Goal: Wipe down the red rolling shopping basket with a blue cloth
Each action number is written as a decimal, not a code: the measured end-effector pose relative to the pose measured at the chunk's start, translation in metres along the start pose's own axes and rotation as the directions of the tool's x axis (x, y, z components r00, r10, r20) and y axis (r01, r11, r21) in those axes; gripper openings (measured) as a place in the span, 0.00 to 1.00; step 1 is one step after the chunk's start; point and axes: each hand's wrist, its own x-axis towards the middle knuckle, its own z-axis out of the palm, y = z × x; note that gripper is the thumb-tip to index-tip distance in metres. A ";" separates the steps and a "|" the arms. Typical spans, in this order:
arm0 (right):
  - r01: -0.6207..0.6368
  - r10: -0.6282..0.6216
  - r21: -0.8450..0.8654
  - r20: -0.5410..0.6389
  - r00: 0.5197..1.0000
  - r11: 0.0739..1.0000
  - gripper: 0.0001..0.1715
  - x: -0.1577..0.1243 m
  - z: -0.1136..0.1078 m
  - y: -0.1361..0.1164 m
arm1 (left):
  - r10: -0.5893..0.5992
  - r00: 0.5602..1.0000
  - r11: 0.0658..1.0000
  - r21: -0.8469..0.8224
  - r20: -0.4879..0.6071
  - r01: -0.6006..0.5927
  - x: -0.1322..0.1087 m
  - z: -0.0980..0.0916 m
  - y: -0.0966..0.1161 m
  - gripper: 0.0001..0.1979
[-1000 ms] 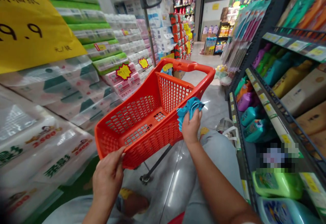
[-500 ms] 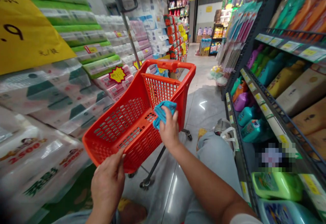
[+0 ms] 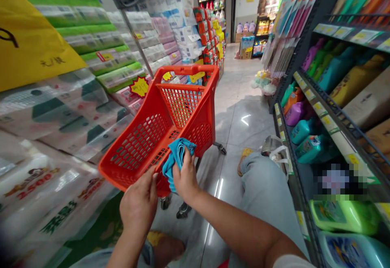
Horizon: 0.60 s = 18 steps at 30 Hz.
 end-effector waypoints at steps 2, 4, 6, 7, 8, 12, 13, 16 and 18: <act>-0.052 0.063 0.127 -0.081 0.995 0.990 0.36 0.006 0.010 0.008 | -0.018 0.999 1.000 -0.020 0.045 0.019 0.003 0.001 -0.001 0.19; -0.102 0.124 0.169 -0.127 0.984 0.980 0.36 0.022 0.016 0.014 | -0.044 0.993 0.997 -0.063 0.107 0.051 0.009 0.000 -0.001 0.20; -0.115 0.144 0.195 -0.144 0.979 0.974 0.35 0.024 0.021 0.013 | -0.074 0.981 0.989 -0.109 0.179 0.095 0.015 -0.002 0.000 0.20; -0.110 0.143 0.208 -0.147 0.979 0.972 0.35 0.015 0.024 0.011 | -0.093 0.972 0.985 -0.125 0.217 0.122 0.019 -0.004 0.000 0.20; -0.088 0.121 0.224 -0.137 0.983 0.971 0.36 0.000 0.027 0.007 | -0.112 0.960 0.979 -0.135 0.255 0.150 0.023 -0.006 0.001 0.20; 0.058 -0.064 0.323 0.006 0.998 0.945 0.32 -0.063 0.042 0.006 | -0.179 0.907 0.963 -0.122 0.382 0.241 0.035 -0.014 0.005 0.20; 0.057 -0.068 0.334 0.021 0.997 0.941 0.31 -0.067 0.045 0.010 | -0.190 0.896 0.961 -0.111 0.401 0.254 0.037 -0.015 0.006 0.20; -0.053 0.064 0.322 -0.024 0.998 0.945 0.32 -0.051 0.051 0.026 | -0.200 0.876 0.963 -0.079 0.439 0.259 0.041 -0.018 0.011 0.21; -0.109 0.131 0.320 -0.047 0.990 0.941 0.33 -0.040 0.052 0.031 | -0.200 0.872 0.966 -0.056 0.447 0.251 0.042 -0.019 0.014 0.21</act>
